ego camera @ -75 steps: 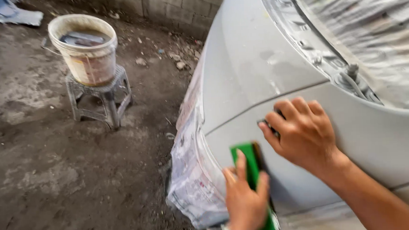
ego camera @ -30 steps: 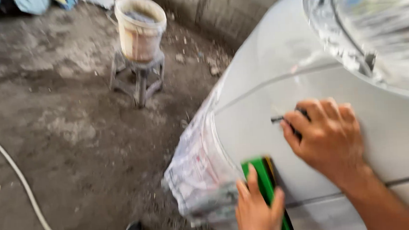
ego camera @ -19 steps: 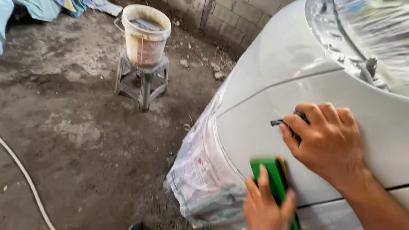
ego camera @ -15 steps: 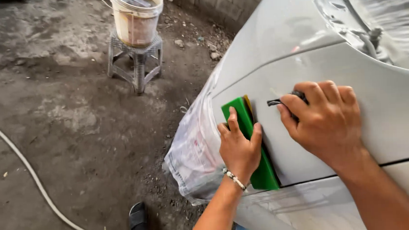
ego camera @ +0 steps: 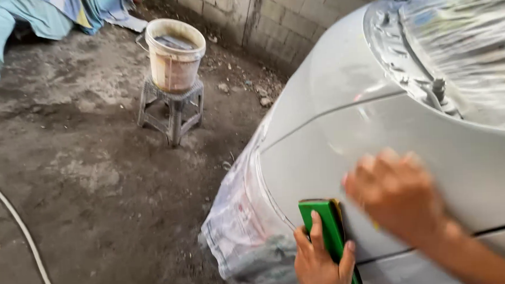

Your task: The person sands the front bumper and fender of a white car using a green sanding block and a yellow cloth. They repeatedly wipe the surface with the cloth and sand along the panel gaps and edges, occasionally dipping the tools into a bucket of water.

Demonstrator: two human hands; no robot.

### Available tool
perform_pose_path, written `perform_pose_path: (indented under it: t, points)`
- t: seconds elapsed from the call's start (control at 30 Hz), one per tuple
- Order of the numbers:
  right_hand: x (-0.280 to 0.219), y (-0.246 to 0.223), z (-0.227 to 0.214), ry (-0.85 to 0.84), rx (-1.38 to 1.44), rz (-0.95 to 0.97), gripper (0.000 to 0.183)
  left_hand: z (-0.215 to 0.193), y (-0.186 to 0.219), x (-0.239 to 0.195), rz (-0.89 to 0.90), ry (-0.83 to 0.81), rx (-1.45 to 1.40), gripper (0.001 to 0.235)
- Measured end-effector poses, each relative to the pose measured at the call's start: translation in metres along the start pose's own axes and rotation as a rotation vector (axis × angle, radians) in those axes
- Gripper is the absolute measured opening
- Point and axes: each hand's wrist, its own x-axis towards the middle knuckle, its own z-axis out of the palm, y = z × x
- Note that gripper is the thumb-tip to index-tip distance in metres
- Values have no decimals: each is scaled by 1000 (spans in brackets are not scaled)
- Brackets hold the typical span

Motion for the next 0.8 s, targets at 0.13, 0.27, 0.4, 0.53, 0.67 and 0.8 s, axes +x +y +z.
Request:
perform_pose_path:
  t: [0.13, 0.27, 0.4, 0.53, 0.67, 0.8]
  points:
    - [20, 11, -14, -121, -116, 246, 28, -20, 11, 14, 32, -57, 35, 88]
    - [38, 21, 14, -82, -88, 78, 13, -30, 19, 39, -65, -47, 14, 85]
    - [65, 26, 32, -108, -95, 257, 16, -36, 11, 38, -85, -153, -1, 83]
    - [54, -2, 21, -257, -130, 97, 12, -38, 11, 76, -101, -98, 15, 81]
    - [48, 25, 11, -111, -71, 313, 26, -16, -6, 50, 12, 39, -2, 82]
    - [16, 10, -26, -77, -125, 384, 31, -23, -3, 36, 118, -65, 62, 84]
